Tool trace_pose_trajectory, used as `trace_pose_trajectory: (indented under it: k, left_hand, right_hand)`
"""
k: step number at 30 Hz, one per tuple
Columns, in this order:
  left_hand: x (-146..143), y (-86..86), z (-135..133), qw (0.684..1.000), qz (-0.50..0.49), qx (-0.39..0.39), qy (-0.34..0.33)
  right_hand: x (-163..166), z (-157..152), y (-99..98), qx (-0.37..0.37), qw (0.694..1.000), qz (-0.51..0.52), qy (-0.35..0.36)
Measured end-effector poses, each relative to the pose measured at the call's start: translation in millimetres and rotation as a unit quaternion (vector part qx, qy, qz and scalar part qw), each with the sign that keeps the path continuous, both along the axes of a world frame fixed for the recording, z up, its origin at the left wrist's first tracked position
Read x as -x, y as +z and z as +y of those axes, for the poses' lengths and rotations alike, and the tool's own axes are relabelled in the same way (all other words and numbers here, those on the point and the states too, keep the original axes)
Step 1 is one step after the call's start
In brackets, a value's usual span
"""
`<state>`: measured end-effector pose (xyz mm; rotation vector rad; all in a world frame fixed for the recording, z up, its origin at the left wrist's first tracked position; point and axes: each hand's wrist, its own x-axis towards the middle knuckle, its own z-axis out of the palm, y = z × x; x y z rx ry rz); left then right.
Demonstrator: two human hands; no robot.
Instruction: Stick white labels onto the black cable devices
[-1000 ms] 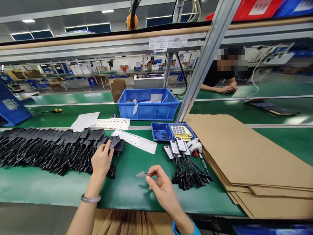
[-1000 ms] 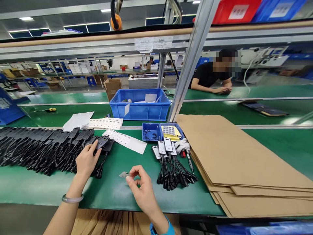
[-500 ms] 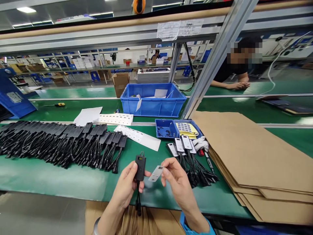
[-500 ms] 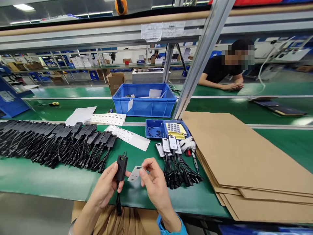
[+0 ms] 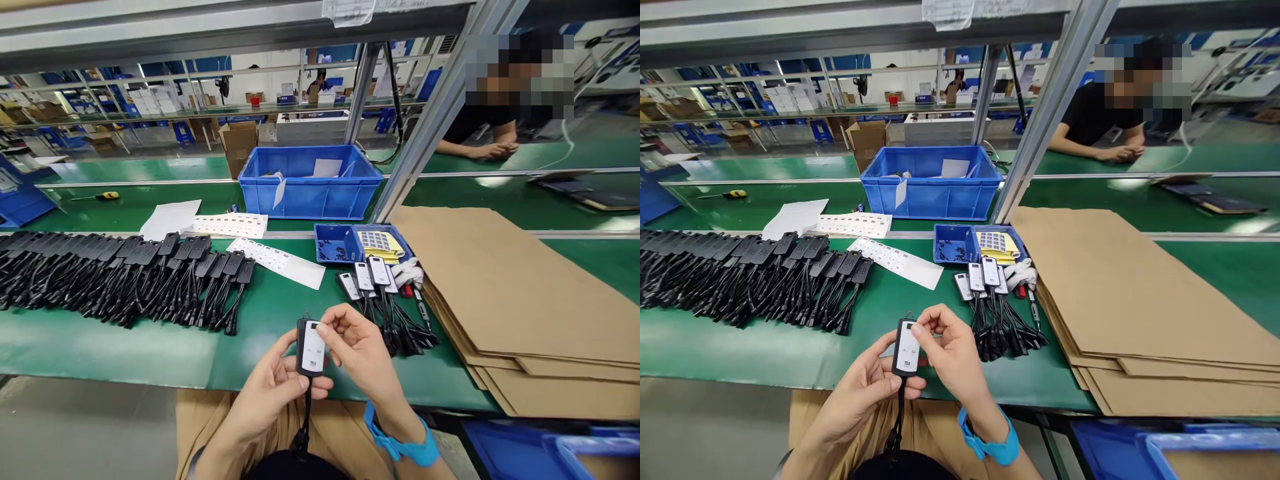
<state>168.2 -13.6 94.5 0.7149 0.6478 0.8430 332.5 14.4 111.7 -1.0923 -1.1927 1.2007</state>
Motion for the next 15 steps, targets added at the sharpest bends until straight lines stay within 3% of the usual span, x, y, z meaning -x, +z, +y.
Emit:
trace_pose_trajectory:
  k: [15]
  left_hand:
    - [-3.9,4.6,-5.3,0.999,0.04,0.015,0.002]
  right_hand:
    - [4.2,-6.6,-1.4,0.006,0.999,-0.048,-0.018]
